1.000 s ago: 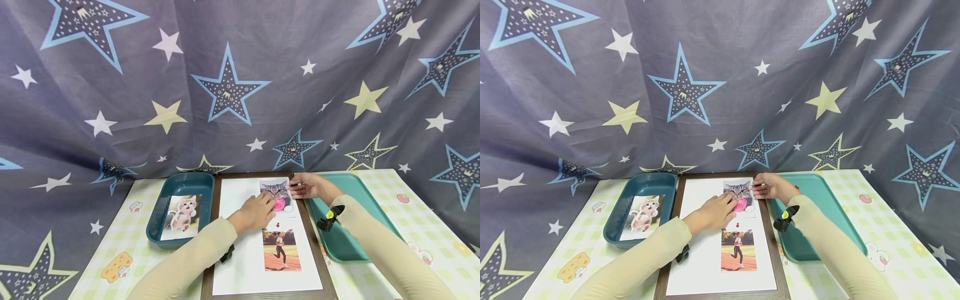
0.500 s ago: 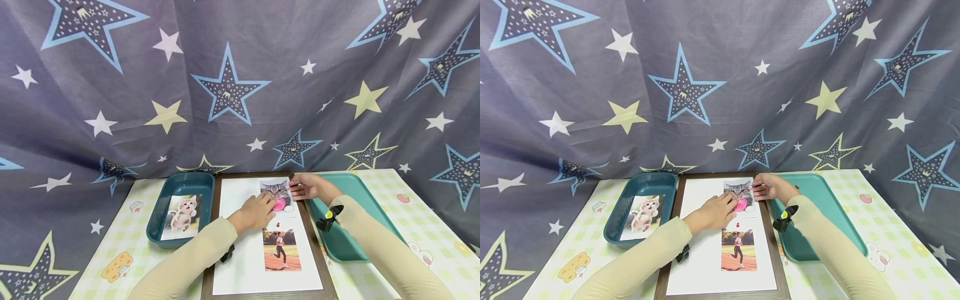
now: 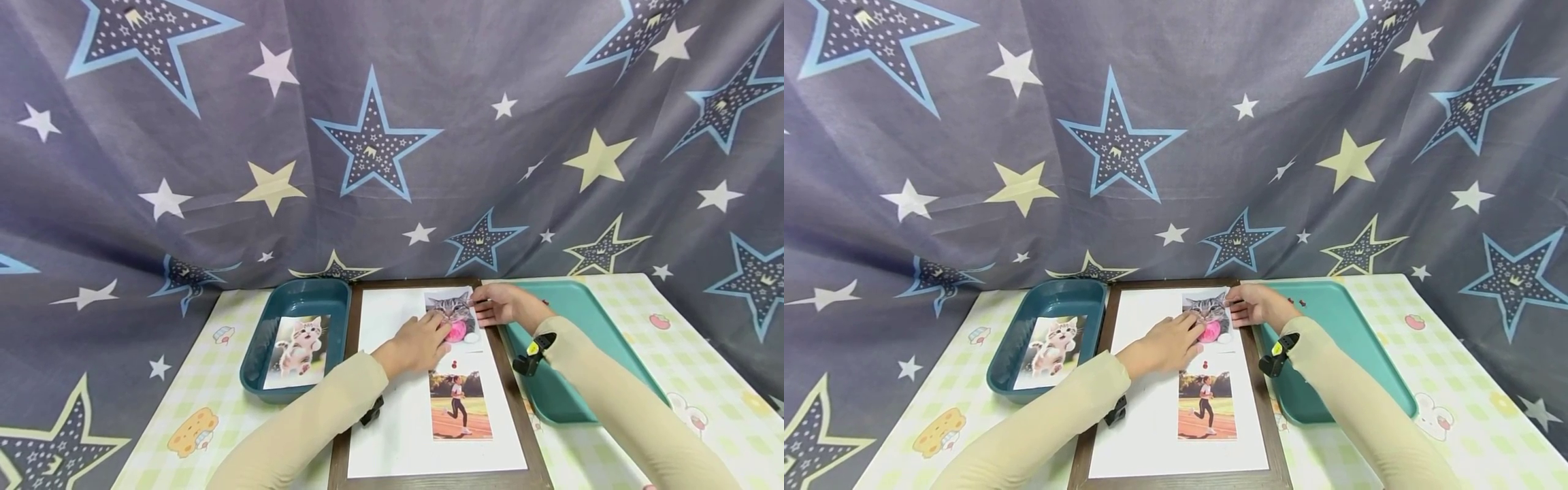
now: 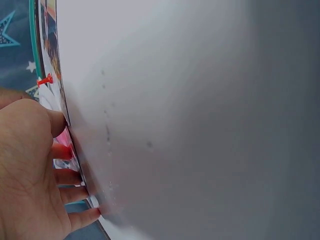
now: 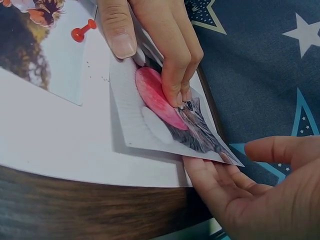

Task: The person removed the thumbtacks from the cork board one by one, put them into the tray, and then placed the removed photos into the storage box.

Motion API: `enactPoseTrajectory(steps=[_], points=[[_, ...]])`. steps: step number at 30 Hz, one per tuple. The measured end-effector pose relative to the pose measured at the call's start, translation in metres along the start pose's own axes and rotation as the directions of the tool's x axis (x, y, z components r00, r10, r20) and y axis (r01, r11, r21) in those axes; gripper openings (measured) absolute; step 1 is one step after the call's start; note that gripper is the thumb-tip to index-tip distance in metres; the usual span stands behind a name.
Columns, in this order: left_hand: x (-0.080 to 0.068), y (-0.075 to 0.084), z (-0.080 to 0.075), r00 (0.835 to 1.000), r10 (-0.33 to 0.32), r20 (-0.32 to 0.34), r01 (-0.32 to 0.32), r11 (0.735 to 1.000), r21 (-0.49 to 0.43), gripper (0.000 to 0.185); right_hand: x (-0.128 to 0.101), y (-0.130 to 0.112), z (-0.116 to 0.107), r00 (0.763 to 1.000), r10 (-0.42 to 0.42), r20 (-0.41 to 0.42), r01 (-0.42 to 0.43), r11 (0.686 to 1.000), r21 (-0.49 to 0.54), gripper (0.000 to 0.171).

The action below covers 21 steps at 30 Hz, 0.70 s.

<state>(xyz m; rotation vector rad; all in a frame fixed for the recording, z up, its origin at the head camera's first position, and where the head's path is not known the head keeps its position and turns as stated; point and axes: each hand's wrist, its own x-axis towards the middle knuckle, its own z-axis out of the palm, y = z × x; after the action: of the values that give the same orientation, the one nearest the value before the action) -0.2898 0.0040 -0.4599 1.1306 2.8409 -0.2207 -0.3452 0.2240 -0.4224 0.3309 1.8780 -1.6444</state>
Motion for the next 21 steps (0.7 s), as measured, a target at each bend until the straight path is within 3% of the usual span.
enactPoseTrajectory(steps=[6, 21], points=[[0.001, 0.0, -0.002, 1.0, -0.012, 0.022, 0.013, 1.0, -0.012, 0.054, 0.006, 0.002, 0.001, 1.0, 0.001, -0.012, -0.001, 1.0, -0.016, 0.011], [-0.003, 0.001, -0.004, 1.0, -0.011, 0.007, 0.011, 0.998, -0.058, 0.055, 0.014, 0.01, -0.004, 0.998, -0.042, 0.05, 0.046, 0.996, -0.082, 0.011]])
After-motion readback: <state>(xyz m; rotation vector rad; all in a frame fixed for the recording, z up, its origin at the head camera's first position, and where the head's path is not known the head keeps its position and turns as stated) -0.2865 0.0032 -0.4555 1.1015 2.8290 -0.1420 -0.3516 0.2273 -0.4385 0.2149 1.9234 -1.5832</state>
